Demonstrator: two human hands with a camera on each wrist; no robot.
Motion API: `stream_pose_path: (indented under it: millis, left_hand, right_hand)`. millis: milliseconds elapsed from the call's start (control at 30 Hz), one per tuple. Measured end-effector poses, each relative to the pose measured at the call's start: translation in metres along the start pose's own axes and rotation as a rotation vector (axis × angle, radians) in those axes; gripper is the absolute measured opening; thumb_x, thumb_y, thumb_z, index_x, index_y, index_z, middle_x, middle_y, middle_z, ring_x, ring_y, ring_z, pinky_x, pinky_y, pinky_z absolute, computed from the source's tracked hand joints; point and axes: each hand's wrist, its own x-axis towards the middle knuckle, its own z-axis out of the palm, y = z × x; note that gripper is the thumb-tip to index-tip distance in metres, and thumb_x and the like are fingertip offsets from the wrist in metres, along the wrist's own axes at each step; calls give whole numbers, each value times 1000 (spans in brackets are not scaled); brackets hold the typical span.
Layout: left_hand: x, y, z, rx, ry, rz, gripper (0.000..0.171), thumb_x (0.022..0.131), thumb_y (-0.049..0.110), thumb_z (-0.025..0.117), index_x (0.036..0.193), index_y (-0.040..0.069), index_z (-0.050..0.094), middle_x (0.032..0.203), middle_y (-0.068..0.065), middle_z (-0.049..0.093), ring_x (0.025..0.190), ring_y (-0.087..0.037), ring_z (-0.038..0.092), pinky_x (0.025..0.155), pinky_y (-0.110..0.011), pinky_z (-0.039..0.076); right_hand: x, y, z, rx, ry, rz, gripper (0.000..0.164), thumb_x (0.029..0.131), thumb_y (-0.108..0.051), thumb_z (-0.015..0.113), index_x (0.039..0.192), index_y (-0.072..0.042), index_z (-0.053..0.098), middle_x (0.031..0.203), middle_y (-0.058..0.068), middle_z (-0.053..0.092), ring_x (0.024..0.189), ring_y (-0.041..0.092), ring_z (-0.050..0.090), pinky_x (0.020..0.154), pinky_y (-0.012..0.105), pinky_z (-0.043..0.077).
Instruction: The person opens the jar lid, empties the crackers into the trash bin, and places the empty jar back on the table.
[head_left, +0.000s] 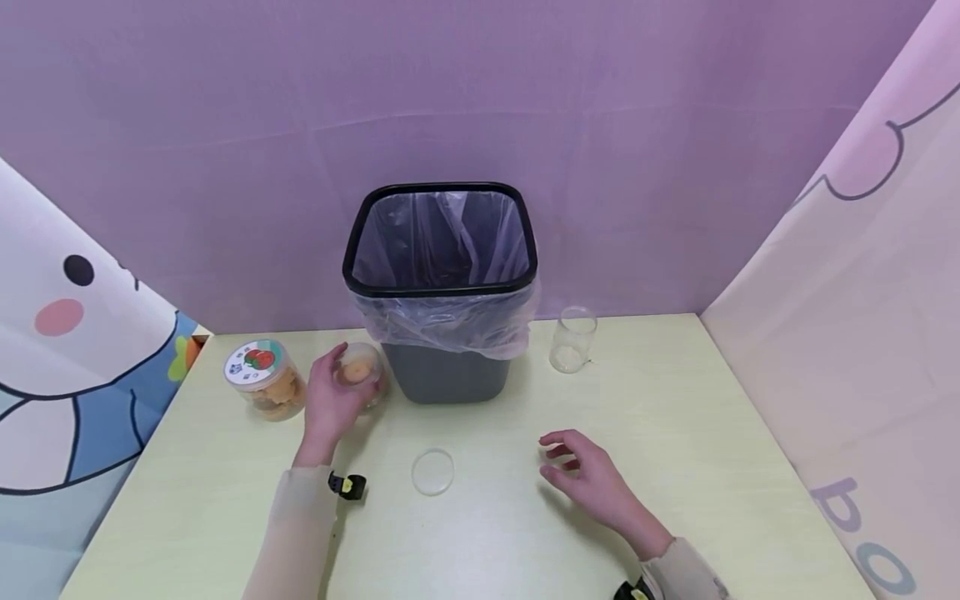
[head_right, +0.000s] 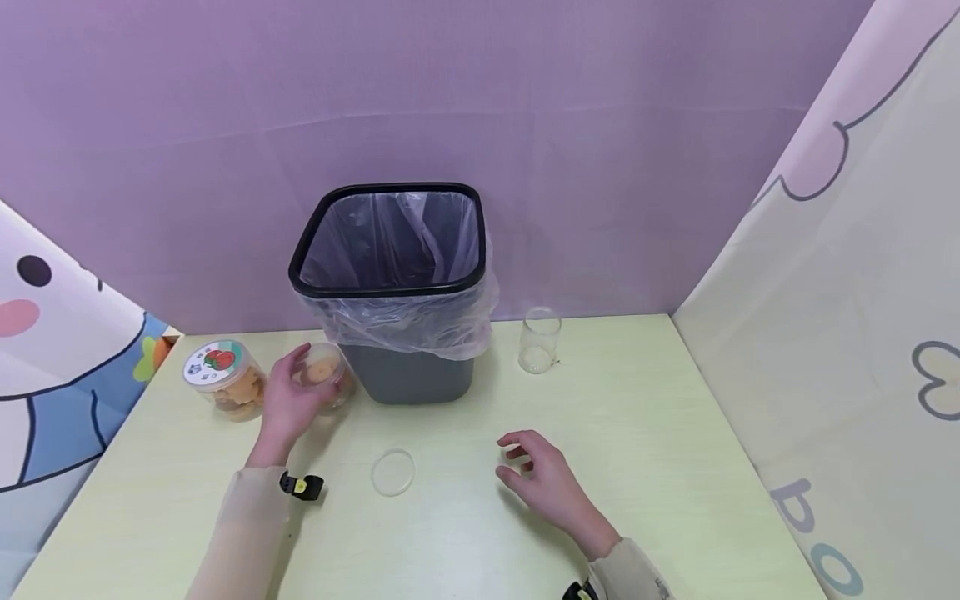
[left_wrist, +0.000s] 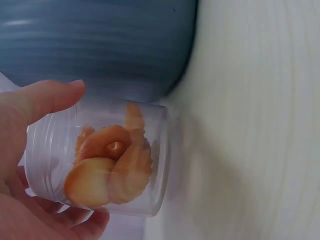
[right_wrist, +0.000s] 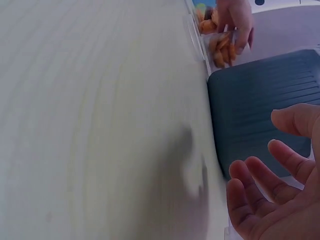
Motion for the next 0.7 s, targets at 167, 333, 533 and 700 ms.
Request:
stream_pose_path:
  millis: [167, 333, 533, 700]
  left_hand:
    - [-13, 14, -6, -8, -4, 41, 88, 75, 21, 86, 150, 7, 41, 142, -23, 45, 130, -41, 43, 108, -59, 31]
    - [-31, 25, -11, -13, -24, 77, 88, 73, 17, 87, 148, 5, 43, 140, -24, 47, 129, -41, 44, 106, -59, 33]
    - [-52, 35, -10, -50, -69, 110, 88, 72, 15, 88, 147, 6, 44, 141, -22, 47, 128, -40, 45, 105, -58, 35]
    - [-67, 44, -7, -64, -83, 170, 86, 70, 13, 89, 145, 7, 47, 141, -18, 48, 128, -39, 46, 104, -59, 36]
  right_hand:
    - [0, 1, 2, 0, 6, -19, 37, 90, -9, 72, 125, -3, 60, 120, 13, 64, 105, 33, 64, 85, 46, 54]
    - [0, 2, 3, 6, 8, -34, 37, 90, -8, 73, 124, -3, 61, 120, 13, 65, 104, 33, 65, 84, 45, 55]
    - [2, 3, 6, 29, 0, -30, 37, 90, -9, 73, 124, -5, 61, 120, 13, 64, 104, 33, 65, 85, 46, 55]
    - [5, 2, 12, 63, -11, -29, 38, 89, -10, 74, 124, -5, 61, 121, 13, 64, 106, 33, 64, 86, 47, 54]
